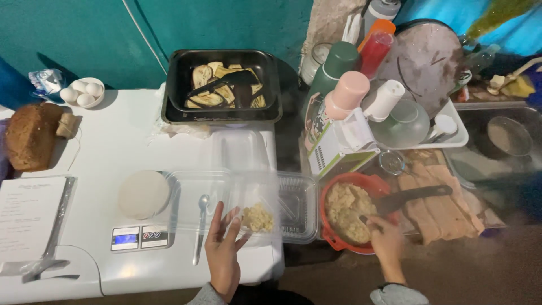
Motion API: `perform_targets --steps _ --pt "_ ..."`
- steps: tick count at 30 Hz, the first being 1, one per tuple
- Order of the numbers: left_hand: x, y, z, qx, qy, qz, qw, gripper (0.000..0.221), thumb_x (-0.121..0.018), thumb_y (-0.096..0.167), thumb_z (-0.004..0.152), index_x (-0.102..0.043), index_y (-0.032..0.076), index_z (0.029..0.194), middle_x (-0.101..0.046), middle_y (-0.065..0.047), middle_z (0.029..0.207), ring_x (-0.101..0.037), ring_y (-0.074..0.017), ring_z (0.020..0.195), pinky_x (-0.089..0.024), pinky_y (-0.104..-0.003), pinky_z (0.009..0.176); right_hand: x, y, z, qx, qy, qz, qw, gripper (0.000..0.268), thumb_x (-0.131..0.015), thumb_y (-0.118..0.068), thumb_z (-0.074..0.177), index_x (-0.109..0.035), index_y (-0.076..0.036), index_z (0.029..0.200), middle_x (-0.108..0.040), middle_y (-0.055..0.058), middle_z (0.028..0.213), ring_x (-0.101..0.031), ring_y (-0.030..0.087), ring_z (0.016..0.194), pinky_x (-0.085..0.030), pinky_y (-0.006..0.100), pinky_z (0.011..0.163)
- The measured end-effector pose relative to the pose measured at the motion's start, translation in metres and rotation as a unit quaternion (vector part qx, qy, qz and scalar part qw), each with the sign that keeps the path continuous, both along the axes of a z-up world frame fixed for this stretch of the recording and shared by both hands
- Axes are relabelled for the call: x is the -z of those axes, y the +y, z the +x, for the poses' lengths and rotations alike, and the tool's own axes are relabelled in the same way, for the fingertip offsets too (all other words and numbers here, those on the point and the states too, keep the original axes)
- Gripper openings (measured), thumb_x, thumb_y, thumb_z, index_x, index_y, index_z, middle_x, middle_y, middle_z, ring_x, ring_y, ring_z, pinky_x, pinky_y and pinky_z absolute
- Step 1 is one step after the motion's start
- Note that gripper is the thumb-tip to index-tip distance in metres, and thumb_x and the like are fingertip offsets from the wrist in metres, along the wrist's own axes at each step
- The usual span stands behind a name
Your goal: Packaging mashed food into plastic containers and weighing them using a digital scale.
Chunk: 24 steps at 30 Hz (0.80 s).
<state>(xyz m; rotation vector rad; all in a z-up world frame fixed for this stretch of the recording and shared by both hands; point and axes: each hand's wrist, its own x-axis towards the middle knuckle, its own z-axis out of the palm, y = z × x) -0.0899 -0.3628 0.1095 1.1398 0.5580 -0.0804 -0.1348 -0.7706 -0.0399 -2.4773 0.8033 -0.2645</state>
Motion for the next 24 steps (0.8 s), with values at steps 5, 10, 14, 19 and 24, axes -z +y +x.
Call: perform_targets --steps 5,10,14,19,24 --pt "0.004 -0.002 0.003 0.009 -0.006 -0.006 1.000 0.065 -0.061 0.012 0.093 -0.044 0.019 0.155 -0.064 -0.011 0.139 -0.065 -0.0205 0.116 -0.058 -0.041 0.090 -0.015 -0.010 -0.013 0.029 -0.023 0.065 0.997 0.029 -0.073 -0.035 0.090 -0.080 -0.021 0.114 -0.077 0.017 0.100 -0.073 0.034 0.094 -0.055 0.042 0.085" --pt "0.014 -0.013 0.000 0.042 -0.018 -0.015 0.999 0.065 -0.060 0.011 0.094 -0.042 0.019 0.156 -0.062 -0.011 0.140 -0.065 -0.0210 0.116 -0.058 -0.041 0.091 -0.056 -0.009 -0.034 0.055 -0.017 0.058 0.997 0.030 -0.072 -0.034 0.090 -0.079 -0.024 0.118 -0.078 0.017 0.095 -0.076 0.031 0.089 -0.057 0.041 0.084" --pt "0.019 -0.023 0.001 0.056 -0.026 -0.022 0.998 0.066 -0.060 0.011 0.094 -0.041 0.019 0.156 -0.061 -0.012 0.141 -0.065 -0.0206 0.117 -0.058 -0.041 0.093 -0.071 -0.013 -0.045 0.012 -0.059 -0.015 0.998 0.028 -0.070 -0.032 0.091 -0.081 -0.024 0.116 -0.077 0.015 0.102 -0.074 0.029 0.094 -0.055 0.040 0.083" --pt "0.019 -0.026 0.001 0.056 -0.026 -0.015 0.998 0.066 -0.061 0.011 0.093 -0.042 0.019 0.156 -0.062 -0.012 0.142 -0.065 -0.0214 0.117 -0.058 -0.041 0.091 -0.084 -0.009 -0.048 0.094 0.031 0.055 0.994 0.030 -0.075 -0.034 0.090 -0.081 -0.024 0.118 -0.079 0.014 0.090 -0.075 0.024 0.082 -0.054 0.037 0.078" --pt "0.021 -0.026 0.002 0.054 -0.016 -0.012 0.998 0.067 -0.061 0.012 0.093 -0.042 0.020 0.157 -0.062 -0.011 0.142 -0.064 -0.0212 0.117 -0.057 -0.041 0.092 -0.050 -0.029 -0.058 0.000 -0.073 0.109 0.991 0.026 -0.076 -0.025 0.087 -0.081 -0.018 0.112 -0.080 0.008 0.093 -0.072 0.018 0.084 -0.052 0.030 0.076"
